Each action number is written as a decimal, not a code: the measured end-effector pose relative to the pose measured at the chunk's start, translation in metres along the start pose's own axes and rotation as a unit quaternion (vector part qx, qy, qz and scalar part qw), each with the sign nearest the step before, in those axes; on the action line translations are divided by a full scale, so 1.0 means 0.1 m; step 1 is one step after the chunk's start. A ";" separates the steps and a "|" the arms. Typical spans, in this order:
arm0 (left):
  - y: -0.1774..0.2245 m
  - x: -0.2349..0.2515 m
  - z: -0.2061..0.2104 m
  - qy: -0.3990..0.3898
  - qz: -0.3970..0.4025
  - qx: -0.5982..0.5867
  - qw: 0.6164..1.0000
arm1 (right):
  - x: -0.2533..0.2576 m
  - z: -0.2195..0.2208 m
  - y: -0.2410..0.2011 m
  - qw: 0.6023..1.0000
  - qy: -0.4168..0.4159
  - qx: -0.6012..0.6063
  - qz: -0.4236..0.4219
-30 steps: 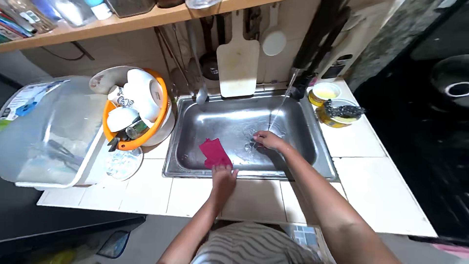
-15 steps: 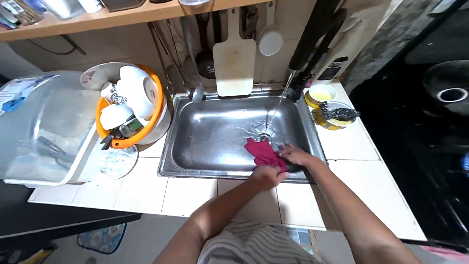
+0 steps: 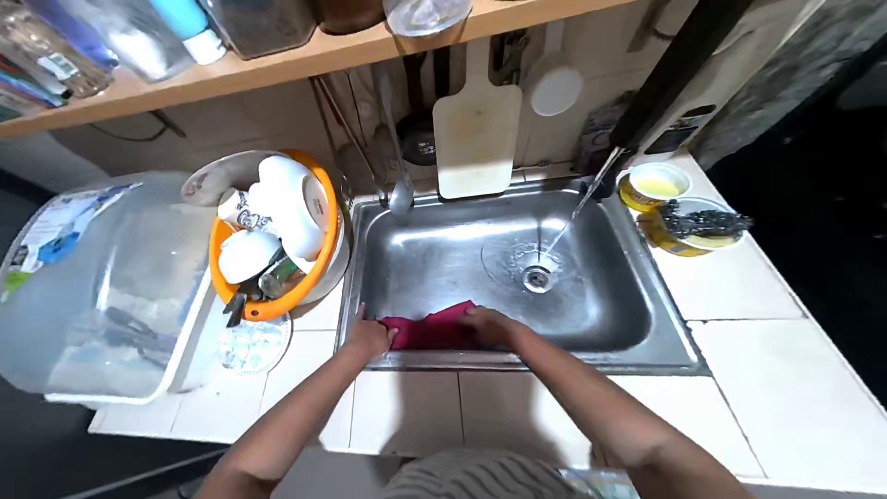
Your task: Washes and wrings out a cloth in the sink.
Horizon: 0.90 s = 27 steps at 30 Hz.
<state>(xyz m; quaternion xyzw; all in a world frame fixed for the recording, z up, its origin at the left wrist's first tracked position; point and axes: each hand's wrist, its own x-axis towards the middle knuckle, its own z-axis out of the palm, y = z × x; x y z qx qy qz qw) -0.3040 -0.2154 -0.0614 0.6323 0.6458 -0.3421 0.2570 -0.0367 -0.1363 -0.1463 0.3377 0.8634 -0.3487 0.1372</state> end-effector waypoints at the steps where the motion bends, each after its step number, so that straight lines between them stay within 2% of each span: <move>1: -0.01 0.12 -0.03 -0.004 -0.007 0.027 1.000 | 0.09 -0.01 -0.13 1.000 -0.024 0.006 0.008; 5: 0.12 0.60 -0.25 0.014 -0.026 0.064 0.998 | 0.28 -0.25 -0.65 0.986 -0.121 0.091 0.065; 8: 0.16 1.05 -0.47 0.075 -0.050 0.040 0.995 | 0.38 -0.22 -0.78 0.977 -0.115 0.161 0.080; 11: 0.15 1.48 -0.68 0.146 -0.034 -0.051 0.987 | 0.43 -0.18 -0.80 0.973 -0.101 0.194 0.073; 16: 0.41 1.97 -0.93 0.223 0.129 -0.107 0.960 | 0.39 -0.19 -0.68 0.972 -0.107 0.198 0.063; 19: 0.66 2.07 -0.94 0.269 0.209 -0.106 0.934 | 0.23 -0.29 -0.61 0.972 -0.114 0.185 0.094; 23: 1.04 2.00 -0.73 0.281 0.348 -0.065 0.892 | -0.10 -0.34 -0.45 0.956 -0.129 0.190 0.182; 27: 1.57 1.72 -0.32 0.266 0.433 -0.043 0.860 | -0.74 -0.42 -0.29 0.944 -0.070 0.163 0.279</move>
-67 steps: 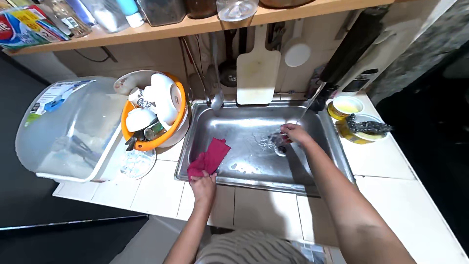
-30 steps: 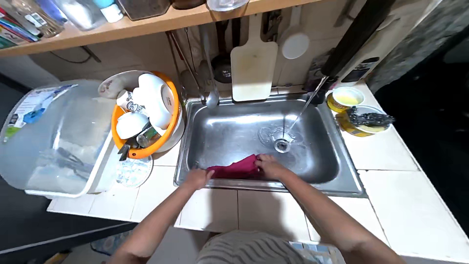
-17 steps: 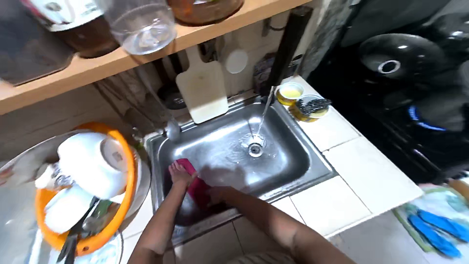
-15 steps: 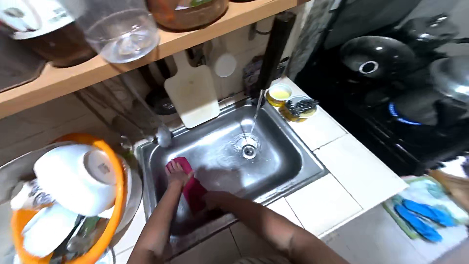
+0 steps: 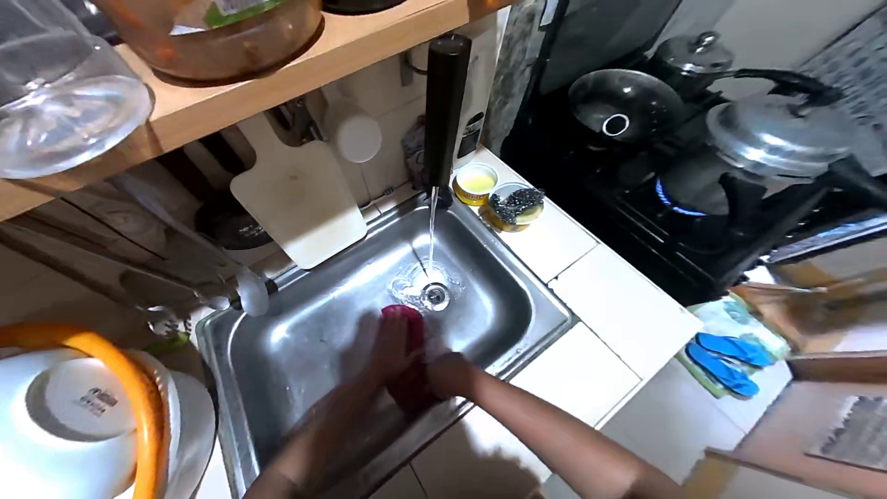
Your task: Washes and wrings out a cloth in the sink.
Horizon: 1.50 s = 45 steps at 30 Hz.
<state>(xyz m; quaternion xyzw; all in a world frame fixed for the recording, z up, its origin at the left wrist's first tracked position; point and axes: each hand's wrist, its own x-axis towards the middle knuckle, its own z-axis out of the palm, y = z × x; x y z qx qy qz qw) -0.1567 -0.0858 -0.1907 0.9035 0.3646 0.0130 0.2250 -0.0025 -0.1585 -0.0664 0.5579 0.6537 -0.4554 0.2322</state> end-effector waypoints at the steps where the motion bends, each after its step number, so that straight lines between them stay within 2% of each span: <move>1: 0.14 0.03 0.08 0.002 0.037 -0.021 0.999 | -0.11 -0.03 0.17 0.999 0.033 0.017 0.009; 5: 0.47 0.37 0.15 -0.112 0.204 -0.037 0.972 | -0.53 0.02 0.93 0.963 0.219 0.153 -0.033; 7: 0.57 0.60 0.12 -0.155 0.269 -0.030 0.950 | -0.73 0.05 1.12 0.932 0.291 0.212 -0.054; 9: 0.69 0.83 0.12 -0.169 0.294 -0.027 0.940 | -0.84 0.07 1.20 0.906 0.334 0.248 -0.073; 11: 0.86 1.06 0.15 -0.141 0.258 -0.045 0.955 | -0.85 0.08 1.24 0.899 0.342 0.259 -0.088; 13: 1.09 1.27 0.08 -0.114 0.162 -0.043 0.979 | -0.80 0.07 1.26 0.900 0.337 0.255 -0.107; 16: 1.22 1.55 0.15 0.000 0.018 -0.019 1.000 | -0.80 -0.04 1.18 0.911 0.311 0.242 -0.125; 18: 1.19 1.71 0.08 -0.016 -0.073 0.012 0.997 | -0.78 -0.09 1.15 0.919 0.294 0.223 -0.138; 21: 1.10 1.82 -0.23 -0.060 -0.144 0.025 0.987 | -0.76 -0.21 1.14 0.929 0.271 0.197 -0.155; 24: 0.97 1.84 -0.54 -0.051 -0.198 -0.042 0.978 | -0.78 -0.31 1.12 0.926 0.268 0.209 -0.162; 26: 0.90 1.79 -0.74 -0.038 -0.228 -0.082 0.969 | -0.77 -0.33 1.13 0.909 0.294 0.228 -0.188; 30: 0.94 1.65 -1.14 -0.025 -0.214 -0.131 0.968 | -0.72 -0.48 1.16 0.898 0.278 0.283 -0.188; 35: 0.98 1.60 -1.48 -0.035 -0.159 -0.200 0.966 | -0.49 -0.76 1.17 0.863 0.353 0.341 -0.121; 39: 1.05 1.46 -1.78 -0.072 -0.114 -0.261 0.956 | -0.15 -1.03 1.20 0.802 0.413 0.425 -0.077; 42: 1.10 1.37 -1.88 -0.055 -0.105 -0.342 0.932 | 0.01 -1.15 1.22 0.742 0.390 0.531 -0.125; 45: 1.14 1.32 -1.94 0.015 -0.123 -0.384 0.915 | 0.00 -1.26 1.19 0.735 0.336 0.573 -0.137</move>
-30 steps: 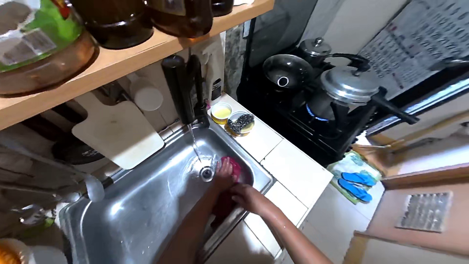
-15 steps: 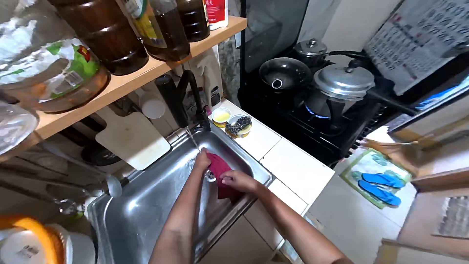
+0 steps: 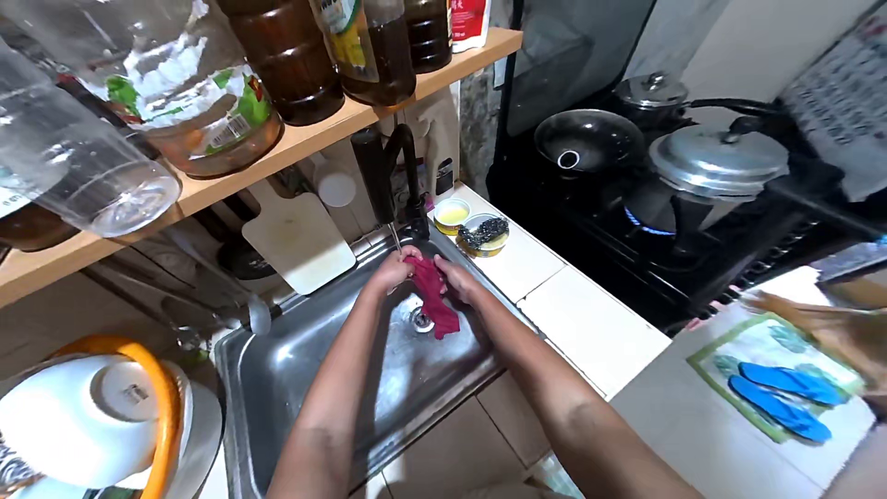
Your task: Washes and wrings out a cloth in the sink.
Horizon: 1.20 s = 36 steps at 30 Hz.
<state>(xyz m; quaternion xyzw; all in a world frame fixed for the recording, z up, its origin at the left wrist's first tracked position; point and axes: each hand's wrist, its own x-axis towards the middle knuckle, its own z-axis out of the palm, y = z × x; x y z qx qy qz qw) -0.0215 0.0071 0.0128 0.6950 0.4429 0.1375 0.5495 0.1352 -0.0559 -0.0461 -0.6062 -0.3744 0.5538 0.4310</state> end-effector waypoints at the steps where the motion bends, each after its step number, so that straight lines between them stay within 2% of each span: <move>1: 0.00 0.00 -0.01 0.023 0.009 -0.018 1.000 | 0.00 0.00 -0.05 1.000 -0.017 -0.004 0.009; 3: -0.02 -0.01 -0.06 0.047 0.030 -0.063 0.996 | -0.06 0.01 -0.19 0.999 -0.042 -0.013 -0.025; 8: -0.02 -0.14 -0.24 0.063 0.033 -0.146 0.987 | -0.03 0.19 -0.34 0.987 -0.014 0.055 -0.151; 13: -0.04 -0.27 -0.37 0.071 0.015 0.021 0.997 | 0.03 0.41 -0.55 0.976 0.034 -0.032 -0.211; 17: -0.04 -0.39 -0.39 0.094 0.033 -0.004 0.995 | 0.09 0.50 -0.63 0.985 0.040 -0.078 -0.146; 20: 0.01 -0.39 -0.32 0.095 0.047 -0.029 0.994 | 0.12 0.54 -0.52 0.992 0.037 0.017 -0.123; 23: 0.10 -0.36 -0.26 0.128 0.069 -0.030 0.989 | 0.05 0.46 -0.31 0.983 -0.041 0.079 -0.161; 26: 0.09 -0.21 -0.22 0.153 0.102 -0.033 0.982 | 0.04 0.41 -0.15 0.984 -0.090 0.063 -0.139; 29: 0.15 -0.13 -0.10 0.145 0.121 -0.062 0.980 | 0.10 0.44 -0.03 0.984 -0.145 0.013 -0.100; 31: 0.15 -0.10 -0.02 0.144 0.136 -0.081 0.977 | 0.11 0.53 0.00 0.990 -0.123 -0.012 -0.066; 33: 0.13 -0.09 0.03 0.166 0.144 -0.094 0.971 | 0.14 0.57 -0.03 0.996 -0.066 -0.049 -0.036; 35: 0.03 -0.08 0.06 0.233 0.160 -0.174 0.943 | 0.20 0.55 -0.08 0.993 -0.024 -0.108 -0.047; 36: -0.03 -0.09 0.06 0.273 0.155 -0.242 0.918 | 0.23 0.52 -0.12 0.986 -0.014 -0.151 -0.063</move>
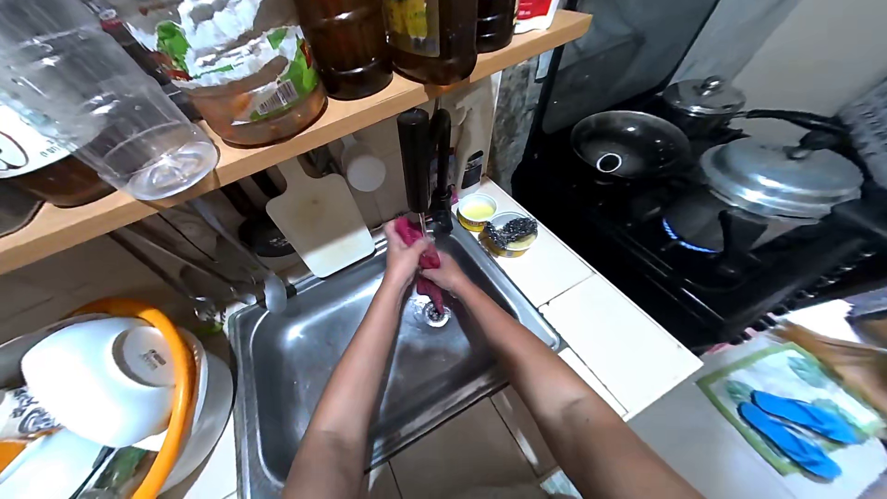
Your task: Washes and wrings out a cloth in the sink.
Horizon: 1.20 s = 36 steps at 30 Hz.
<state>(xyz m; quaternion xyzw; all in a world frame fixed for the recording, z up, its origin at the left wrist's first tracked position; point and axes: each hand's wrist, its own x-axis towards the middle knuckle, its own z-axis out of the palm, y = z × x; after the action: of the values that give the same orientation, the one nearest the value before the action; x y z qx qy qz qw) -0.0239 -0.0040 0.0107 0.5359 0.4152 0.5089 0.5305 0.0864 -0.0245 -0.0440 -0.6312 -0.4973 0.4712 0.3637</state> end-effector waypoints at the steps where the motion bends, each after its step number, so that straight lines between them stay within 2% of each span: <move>1: -0.04 -0.03 -0.05 0.056 -0.021 -0.062 0.996 | 0.00 -0.05 -0.06 0.999 0.006 -0.038 -0.013; 4: -0.28 0.01 -0.24 0.226 -0.062 -0.198 0.952 | -0.07 -0.12 -0.27 0.992 0.035 -0.097 -0.068; 7: -0.57 -0.03 -0.37 0.287 -0.151 -0.222 0.920 | -0.09 -0.07 -0.45 0.985 0.038 -0.112 -0.129; 9: -0.78 -0.13 -0.34 0.270 -0.227 -0.187 0.917 | -0.07 -0.01 -0.54 0.983 0.009 -0.109 -0.145; 11: -0.96 -0.24 -0.29 0.206 -0.285 -0.167 0.921 | -0.05 0.03 -0.60 0.983 -0.020 -0.099 -0.155; 14: -0.99 -0.40 -0.15 0.113 -0.334 -0.238 0.905 | -0.04 0.05 -0.61 0.990 -0.036 0.002 -0.134; 17: -0.86 -0.43 -0.07 0.083 -0.281 -0.387 0.874 | -0.02 0.05 -0.49 0.981 0.024 0.170 -0.091; 19: -0.76 -0.37 -0.08 0.083 -0.219 -0.411 0.881 | -0.02 0.01 -0.33 0.962 0.069 0.259 -0.058; 21: -0.76 -0.24 -0.10 0.114 -0.152 -0.358 0.914 | -0.08 -0.06 -0.17 0.934 0.076 0.349 -0.007; 23: -0.78 -0.15 -0.11 0.116 -0.082 -0.251 0.958 | -0.14 -0.09 -0.04 0.915 0.046 0.393 0.078; 25: -0.83 -0.14 -0.08 0.055 -0.011 -0.111 0.992 | -0.14 -0.08 0.06 0.892 0.004 0.414 0.181; 27: -0.81 -0.22 0.06 -0.004 0.049 0.006 0.999 | -0.08 -0.04 0.17 0.853 0.020 0.461 0.244; 29: -0.81 -0.35 0.24 -0.032 0.080 0.102 0.991 | -0.08 0.01 0.25 0.831 0.066 0.503 0.226; 32: -0.90 -0.49 0.36 -0.004 0.103 0.189 0.977 | -0.23 0.07 0.32 0.870 0.106 0.471 0.105; 33: -0.90 -0.50 0.34 0.017 0.089 0.212 0.973 | -0.24 0.10 0.31 0.883 0.110 0.446 0.093; 34: -0.91 -0.48 0.31 0.036 0.063 0.233 0.970 | -0.27 0.11 0.24 0.895 0.111 0.419 0.105; 36: -0.93 -0.37 0.20 0.069 -0.009 0.258 0.964 | -0.20 0.19 0.07 0.894 0.143 0.392 0.165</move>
<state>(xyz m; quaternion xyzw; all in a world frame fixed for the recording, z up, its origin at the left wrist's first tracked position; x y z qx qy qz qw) -0.0003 -0.0346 -0.0841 0.6140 0.5729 0.4157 0.3492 0.0694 -0.0462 -0.0509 -0.5708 -0.1034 0.5859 0.5660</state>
